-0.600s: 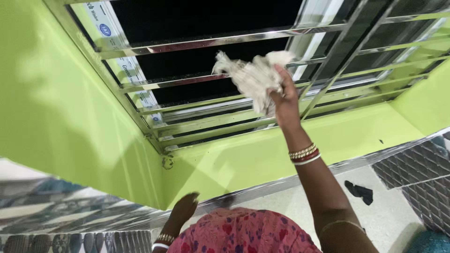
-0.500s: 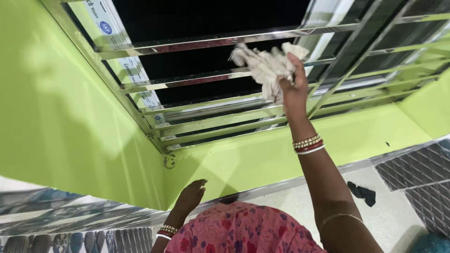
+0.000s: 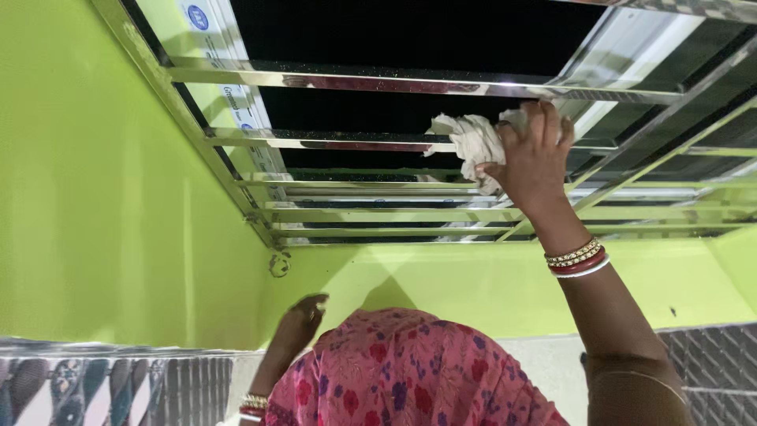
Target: The person wipes the metal bars of a window grille using a cloth, reaching between and around the bars to clean the surfaces.
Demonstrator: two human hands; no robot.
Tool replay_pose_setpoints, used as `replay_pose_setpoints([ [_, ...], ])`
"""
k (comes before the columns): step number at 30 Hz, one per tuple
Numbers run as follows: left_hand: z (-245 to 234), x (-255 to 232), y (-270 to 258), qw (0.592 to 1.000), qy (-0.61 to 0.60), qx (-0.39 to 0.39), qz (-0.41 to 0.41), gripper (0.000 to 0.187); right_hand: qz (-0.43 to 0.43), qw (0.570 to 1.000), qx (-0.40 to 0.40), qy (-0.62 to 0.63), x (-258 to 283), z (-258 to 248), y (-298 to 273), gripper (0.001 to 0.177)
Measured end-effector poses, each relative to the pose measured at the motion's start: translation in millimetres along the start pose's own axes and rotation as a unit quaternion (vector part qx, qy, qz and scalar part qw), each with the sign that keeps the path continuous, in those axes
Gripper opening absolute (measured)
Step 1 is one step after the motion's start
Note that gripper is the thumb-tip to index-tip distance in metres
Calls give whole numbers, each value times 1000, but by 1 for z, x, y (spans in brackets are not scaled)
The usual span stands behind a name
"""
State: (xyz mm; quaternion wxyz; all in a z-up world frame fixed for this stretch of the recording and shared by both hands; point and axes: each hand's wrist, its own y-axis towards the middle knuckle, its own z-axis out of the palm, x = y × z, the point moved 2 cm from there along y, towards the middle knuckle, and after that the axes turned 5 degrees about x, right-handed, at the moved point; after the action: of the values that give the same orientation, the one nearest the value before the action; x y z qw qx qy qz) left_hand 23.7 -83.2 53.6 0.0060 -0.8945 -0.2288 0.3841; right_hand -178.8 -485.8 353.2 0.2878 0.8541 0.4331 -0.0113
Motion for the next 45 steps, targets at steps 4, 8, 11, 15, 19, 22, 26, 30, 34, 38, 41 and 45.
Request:
replay_pose_setpoints([
  [4,-68,-58,51,985,31,-162,42,39,-140,981,-18,135,-5,24,24,87],
  [8,-161,-119,78,902,179,-377,111,50,-178,964,147,129,0,37,38,82],
  [11,-211,-149,98,865,199,-431,160,45,-205,963,106,138,16,42,53,74],
  [15,-245,-173,141,825,301,-446,175,27,-238,961,68,125,45,50,68,66],
  [19,-250,-187,174,798,344,-448,210,24,-225,958,56,168,83,50,80,55],
  [22,-267,-189,191,874,333,-327,134,44,-229,958,43,170,115,51,95,46],
  [26,-275,-187,196,904,320,-272,82,49,-231,952,-3,201,165,49,110,17],
  [30,-267,-176,194,863,320,-357,160,32,-207,946,-19,248,219,44,121,13],
  [34,-268,-168,202,855,332,-370,146,30,-171,941,-119,267,236,34,129,20],
  [38,-264,-164,198,828,328,-411,194,29,-218,934,-88,269,202,34,112,45],
  [41,-266,-164,198,842,324,-390,184,32,-181,952,-7,248,161,33,101,39],
  [45,-268,-165,197,843,327,-382,191,33,-154,966,71,198,82,39,75,57],
])
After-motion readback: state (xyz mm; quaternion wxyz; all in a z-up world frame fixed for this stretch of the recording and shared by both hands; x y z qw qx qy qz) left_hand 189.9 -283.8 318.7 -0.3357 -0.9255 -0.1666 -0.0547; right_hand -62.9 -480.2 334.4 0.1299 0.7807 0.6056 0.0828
